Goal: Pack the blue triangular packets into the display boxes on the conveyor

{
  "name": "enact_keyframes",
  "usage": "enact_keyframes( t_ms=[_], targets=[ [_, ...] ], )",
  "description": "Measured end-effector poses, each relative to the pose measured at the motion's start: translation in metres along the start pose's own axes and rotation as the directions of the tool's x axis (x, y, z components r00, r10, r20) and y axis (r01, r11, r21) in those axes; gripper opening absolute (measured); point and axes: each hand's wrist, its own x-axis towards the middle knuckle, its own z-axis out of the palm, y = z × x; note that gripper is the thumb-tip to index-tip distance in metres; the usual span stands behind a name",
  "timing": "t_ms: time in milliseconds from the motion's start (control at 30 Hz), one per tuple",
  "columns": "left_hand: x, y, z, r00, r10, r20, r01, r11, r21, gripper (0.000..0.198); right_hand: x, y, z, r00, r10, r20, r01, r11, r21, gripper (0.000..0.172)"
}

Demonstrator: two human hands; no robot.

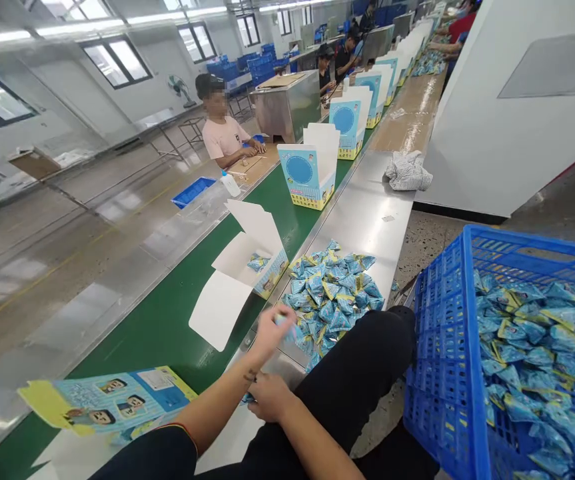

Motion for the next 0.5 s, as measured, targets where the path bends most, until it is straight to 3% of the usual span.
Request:
enact_keyframes(
  t_ms=[33, 67, 133, 167, 267, 367, 400, 467, 500],
  targets=[
    [0.004, -0.003, -0.008, 0.993, -0.031, -0.118, 0.032, 0.999, 0.006, 0.018, -0.001, -0.002, -0.003, 1.000, 0.024, 0.014, -0.024, 1.000, 0.010, 0.052],
    [0.008, -0.005, -0.016, 0.991, -0.039, -0.128, 0.042, 0.999, 0.020, 0.020, -0.002, -0.003, -0.005, 0.999, 0.046, 0.027, -0.046, 0.999, 0.020, 0.056],
    [0.015, -0.007, -0.029, 0.999, -0.028, 0.035, 0.026, 0.997, 0.069, 0.022, -0.003, -0.007, -0.011, 0.996, 0.074, 0.051, -0.076, 0.997, 0.032, 0.058],
    [0.017, -0.008, -0.034, 0.997, -0.036, 0.067, 0.030, 0.996, 0.089, 0.023, -0.004, -0.008, -0.013, 0.995, 0.081, 0.065, -0.083, 0.996, 0.031, 0.057],
    [0.017, -0.009, -0.042, 0.995, -0.086, -0.058, 0.091, 0.990, 0.108, 0.027, -0.005, -0.011, -0.020, 0.991, 0.096, 0.098, -0.098, 0.995, 0.011, 0.056],
    [0.011, -0.017, -0.042, 0.990, -0.126, 0.070, 0.118, 0.987, 0.108, 0.025, -0.008, -0.012, -0.024, 0.987, 0.095, 0.132, -0.095, 0.995, -0.003, 0.057],
    [0.009, -0.021, -0.042, 0.988, -0.153, -0.012, 0.153, 0.986, 0.068, 0.027, -0.009, -0.012, -0.025, 0.985, 0.097, 0.145, -0.097, 0.995, -0.012, 0.057],
    [0.008, -0.030, -0.045, 0.938, -0.243, -0.245, 0.235, 0.970, -0.061, 0.031, -0.011, -0.012, -0.025, 0.981, 0.108, 0.164, -0.104, 0.994, -0.030, 0.057],
    [0.009, -0.034, -0.048, 0.914, -0.291, -0.282, 0.269, 0.956, -0.112, 0.032, -0.012, -0.012, -0.025, 0.980, 0.109, 0.164, -0.105, 0.994, -0.035, 0.057]
  ],
)
